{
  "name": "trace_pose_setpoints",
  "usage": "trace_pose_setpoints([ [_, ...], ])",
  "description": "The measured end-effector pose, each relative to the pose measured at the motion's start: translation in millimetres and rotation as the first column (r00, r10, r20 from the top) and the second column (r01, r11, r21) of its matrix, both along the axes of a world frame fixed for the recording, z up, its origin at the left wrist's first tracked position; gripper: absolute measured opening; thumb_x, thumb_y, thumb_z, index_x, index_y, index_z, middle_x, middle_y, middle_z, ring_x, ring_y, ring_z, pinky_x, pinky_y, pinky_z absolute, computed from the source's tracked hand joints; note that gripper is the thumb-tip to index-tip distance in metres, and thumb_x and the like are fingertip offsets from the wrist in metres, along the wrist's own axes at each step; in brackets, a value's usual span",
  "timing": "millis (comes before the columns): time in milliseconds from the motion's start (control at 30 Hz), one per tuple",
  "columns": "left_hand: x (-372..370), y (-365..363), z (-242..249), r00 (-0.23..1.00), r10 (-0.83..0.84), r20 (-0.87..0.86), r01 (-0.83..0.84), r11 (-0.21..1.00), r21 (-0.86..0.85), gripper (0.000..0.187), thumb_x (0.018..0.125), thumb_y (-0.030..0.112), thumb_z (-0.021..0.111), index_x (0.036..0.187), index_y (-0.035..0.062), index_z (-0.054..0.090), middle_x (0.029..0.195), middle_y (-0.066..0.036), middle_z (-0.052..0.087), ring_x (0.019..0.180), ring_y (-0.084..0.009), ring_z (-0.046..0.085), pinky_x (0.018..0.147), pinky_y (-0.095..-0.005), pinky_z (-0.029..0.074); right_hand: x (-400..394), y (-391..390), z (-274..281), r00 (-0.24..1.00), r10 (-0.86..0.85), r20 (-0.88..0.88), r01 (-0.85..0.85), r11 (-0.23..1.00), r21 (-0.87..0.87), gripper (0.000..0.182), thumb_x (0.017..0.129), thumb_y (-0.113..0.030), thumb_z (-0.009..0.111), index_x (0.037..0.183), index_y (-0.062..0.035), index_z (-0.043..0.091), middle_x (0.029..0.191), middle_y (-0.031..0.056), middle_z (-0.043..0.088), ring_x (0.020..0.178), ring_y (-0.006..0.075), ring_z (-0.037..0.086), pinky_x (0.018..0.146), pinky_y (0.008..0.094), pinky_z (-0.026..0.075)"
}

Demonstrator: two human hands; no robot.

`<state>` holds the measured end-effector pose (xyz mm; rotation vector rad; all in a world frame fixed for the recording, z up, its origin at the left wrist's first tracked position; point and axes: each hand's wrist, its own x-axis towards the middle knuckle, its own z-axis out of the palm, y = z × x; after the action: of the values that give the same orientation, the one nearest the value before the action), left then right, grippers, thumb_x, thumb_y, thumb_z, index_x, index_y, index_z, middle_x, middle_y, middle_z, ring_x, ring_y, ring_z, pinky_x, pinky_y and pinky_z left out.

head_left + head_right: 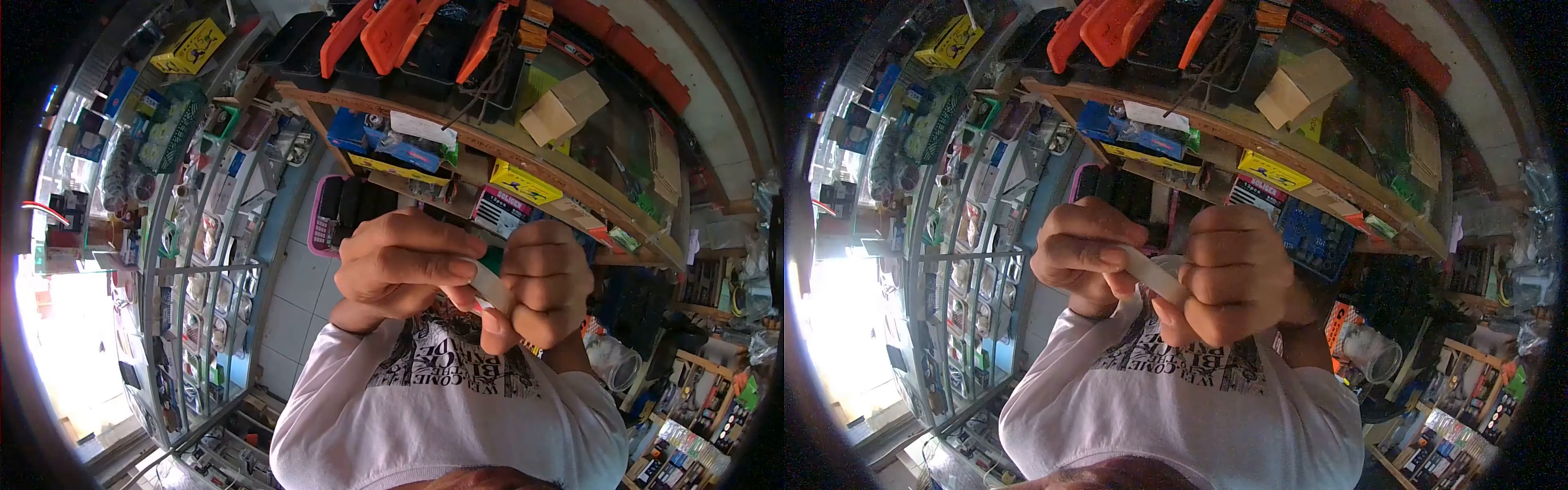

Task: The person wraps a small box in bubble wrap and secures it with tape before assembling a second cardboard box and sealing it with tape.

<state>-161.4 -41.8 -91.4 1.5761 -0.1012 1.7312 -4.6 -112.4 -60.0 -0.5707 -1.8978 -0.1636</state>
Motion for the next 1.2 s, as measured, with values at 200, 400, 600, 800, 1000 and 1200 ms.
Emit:
trace_pose_setpoints([
  [200,5.7,-2.0,-0.8,0.999,-0.053,-0.012,0.052,0.997,-0.053,0.025,0.078,0.013,0.085,0.097,0.0015,0.072,0.093,-0.015,0.072,0.081,-0.0236,0.073,0.067,-0.0307,0.059,-2.7,8.1,-8.5,0.990,0.026,-0.136,-0.022,0.999,0.032,0.028,0.085,-0.020,0.072,0.097,-0.0144,0.048,0.078,0.0021,0.056,0.060,0.0184,0.055,0.051,0.0335,0.050],
  [400,10.4,-4.0,0.6,0.998,-0.059,-0.008,0.058,0.997,-0.042,0.023,0.080,0.013,0.084,0.096,0.0013,0.071,0.093,-0.015,0.072,0.081,-0.0233,0.074,0.066,-0.0310,0.059,2.7,1.2,-0.7,0.996,0.018,-0.092,-0.018,1.000,-0.001,0.027,0.087,-0.021,0.071,0.100,-0.0142,0.049,0.078,0.0021,0.057,0.062,0.0187,0.057,0.052,0.0337,0.051],
  [600,17.5,-13.4,0.4,0.993,-0.118,-0.009,0.117,0.991,-0.063,0.021,0.080,0.012,0.083,0.093,0.0010,0.071,0.091,-0.015,0.072,0.080,-0.0244,0.074,0.066,-0.0315,0.059,8.4,-9.1,1.9,0.989,0.066,-0.130,-0.062,0.997,0.035,0.032,0.072,-0.009,0.079,0.093,-0.0111,0.055,0.074,0.0017,0.060,0.059,0.0180,0.060,0.049,0.0313,0.050],
  [800,24.4,-15.1,2.0,0.989,-0.149,-0.001,0.149,0.988,-0.033,0.021,0.080,0.013,0.083,0.094,0.0025,0.071,0.090,-0.014,0.072,0.079,-0.0240,0.074,0.064,-0.0306,0.058,17.6,-19.4,-2.7,0.992,0.092,-0.083,-0.092,0.996,-0.003,0.033,0.072,-0.014,0.083,0.088,-0.0093,0.055,0.074,0.0036,0.060,0.062,0.0200,0.062,0.052,0.0319,0.054],
  [1000,37.2,-17.2,7.3,0.985,-0.172,0.008,0.172,0.984,-0.040,0.021,0.080,0.014,0.083,0.094,0.0032,0.071,0.091,-0.015,0.072,0.077,-0.0230,0.073,0.062,-0.0301,0.057,20.4,-16.7,-5.4,0.971,0.041,-0.236,-0.016,0.994,0.106,0.038,0.076,-0.026,0.086,0.094,-0.0091,0.057,0.078,0.0045,0.062,0.064,0.0199,0.065,0.052,0.0318,0.055],
  [1200,44.5,-16.9,7.9,0.973,-0.231,0.012,0.231,0.973,-0.007,0.021,0.080,0.013,0.084,0.094,0.0036,0.071,0.091,-0.014,0.072,0.077,-0.0227,0.073,0.062,-0.0300,0.057,28.4,-29.6,2.3,0.989,-0.026,-0.147,0.045,0.991,0.126,0.034,0.077,-0.020,0.083,0.097,-0.0070,0.058,0.079,0.0050,0.062,0.063,0.0195,0.065,0.051,0.0325,0.057],
])
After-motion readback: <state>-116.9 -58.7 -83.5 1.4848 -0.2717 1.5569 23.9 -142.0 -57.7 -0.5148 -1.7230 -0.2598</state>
